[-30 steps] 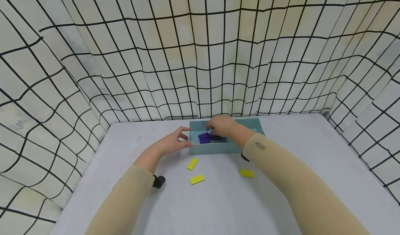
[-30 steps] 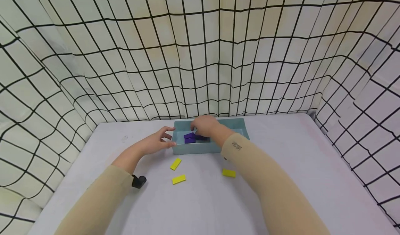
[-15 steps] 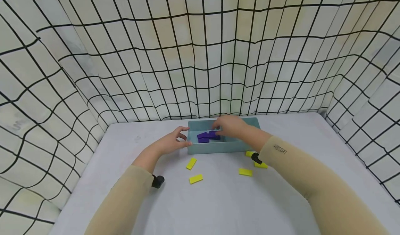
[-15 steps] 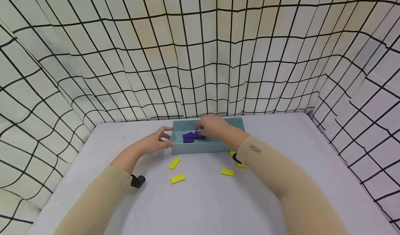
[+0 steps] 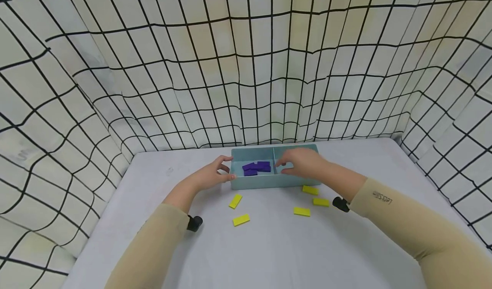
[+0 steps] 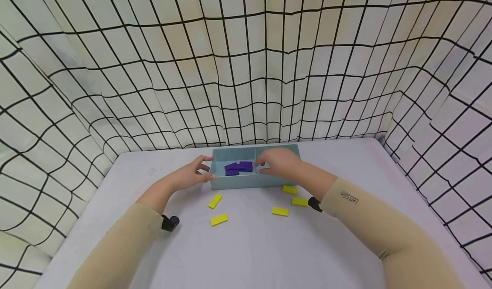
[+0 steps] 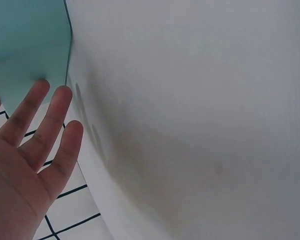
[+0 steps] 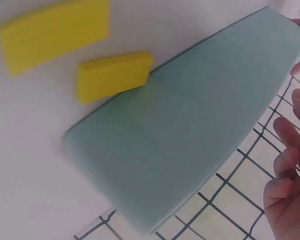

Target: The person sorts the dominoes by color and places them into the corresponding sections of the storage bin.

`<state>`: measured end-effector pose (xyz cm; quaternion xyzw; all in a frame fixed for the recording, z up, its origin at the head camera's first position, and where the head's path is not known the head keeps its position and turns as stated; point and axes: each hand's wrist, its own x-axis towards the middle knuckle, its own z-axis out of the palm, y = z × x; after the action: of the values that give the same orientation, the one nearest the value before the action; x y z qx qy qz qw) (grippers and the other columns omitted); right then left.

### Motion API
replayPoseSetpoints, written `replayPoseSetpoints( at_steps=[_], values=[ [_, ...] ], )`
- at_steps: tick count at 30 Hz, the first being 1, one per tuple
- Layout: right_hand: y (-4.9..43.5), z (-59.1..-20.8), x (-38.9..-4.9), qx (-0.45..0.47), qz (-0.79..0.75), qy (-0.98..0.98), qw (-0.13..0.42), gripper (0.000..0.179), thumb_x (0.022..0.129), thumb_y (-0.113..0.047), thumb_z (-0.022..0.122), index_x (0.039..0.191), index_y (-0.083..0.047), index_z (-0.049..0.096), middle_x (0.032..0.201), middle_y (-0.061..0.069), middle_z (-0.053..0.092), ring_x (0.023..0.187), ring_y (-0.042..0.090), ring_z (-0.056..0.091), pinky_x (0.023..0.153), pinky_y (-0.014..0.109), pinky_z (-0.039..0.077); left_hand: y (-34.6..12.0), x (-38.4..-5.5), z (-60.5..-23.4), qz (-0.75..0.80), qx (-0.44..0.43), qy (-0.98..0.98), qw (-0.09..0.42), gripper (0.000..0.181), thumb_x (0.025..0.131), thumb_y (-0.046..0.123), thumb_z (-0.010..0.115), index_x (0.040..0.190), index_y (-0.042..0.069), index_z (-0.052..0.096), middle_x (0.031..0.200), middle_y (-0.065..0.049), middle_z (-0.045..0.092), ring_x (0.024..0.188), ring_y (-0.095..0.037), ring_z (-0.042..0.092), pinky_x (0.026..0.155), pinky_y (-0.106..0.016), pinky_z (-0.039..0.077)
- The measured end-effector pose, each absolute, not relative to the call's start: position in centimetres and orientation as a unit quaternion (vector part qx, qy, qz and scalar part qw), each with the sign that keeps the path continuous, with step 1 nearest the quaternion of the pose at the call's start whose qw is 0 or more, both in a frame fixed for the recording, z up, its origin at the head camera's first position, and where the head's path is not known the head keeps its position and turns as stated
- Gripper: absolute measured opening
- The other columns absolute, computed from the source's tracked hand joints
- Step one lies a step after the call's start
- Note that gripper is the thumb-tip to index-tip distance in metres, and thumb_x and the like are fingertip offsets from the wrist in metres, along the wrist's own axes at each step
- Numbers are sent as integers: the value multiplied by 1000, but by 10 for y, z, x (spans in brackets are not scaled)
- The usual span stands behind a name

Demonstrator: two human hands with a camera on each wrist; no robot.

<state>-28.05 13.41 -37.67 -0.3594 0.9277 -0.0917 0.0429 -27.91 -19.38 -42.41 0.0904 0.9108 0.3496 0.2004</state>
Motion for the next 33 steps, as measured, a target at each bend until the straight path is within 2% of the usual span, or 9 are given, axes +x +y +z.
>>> replayPoseSetpoints(
  at_steps=[7,12,17,33],
  values=[
    [167,-374,-258,-331,-96,938,42,25,90,-26,74,116,-24,74,117,-5,69,113,21,63,91,44,53,-195,-278,-425,350,89,911,200,77,92,48,67,154,30,25,143,-9,51,129,-33,51,105,-55,40],
    [191,-383,-245,-322,-108,940,42,25,88,-22,76,113,-22,75,110,-6,69,105,22,66,86,42,54,-195,-278,-425,349,90,912,198,76,93,47,67,154,30,25,142,-9,52,129,-32,51,105,-55,40],
    [212,-395,-234,-314,-119,941,51,25,86,-23,78,111,-22,76,107,-8,70,104,21,67,85,41,54,-195,-278,-422,349,95,911,200,75,93,46,66,154,30,25,143,-9,52,129,-33,51,106,-55,39],
    [230,-421,-222,-289,-102,947,98,20,85,-25,78,105,-28,76,105,-13,69,102,17,65,87,42,53,-193,-278,-422,344,84,912,205,76,93,47,66,154,30,24,143,-9,51,130,-33,50,104,-55,40]
  ],
)
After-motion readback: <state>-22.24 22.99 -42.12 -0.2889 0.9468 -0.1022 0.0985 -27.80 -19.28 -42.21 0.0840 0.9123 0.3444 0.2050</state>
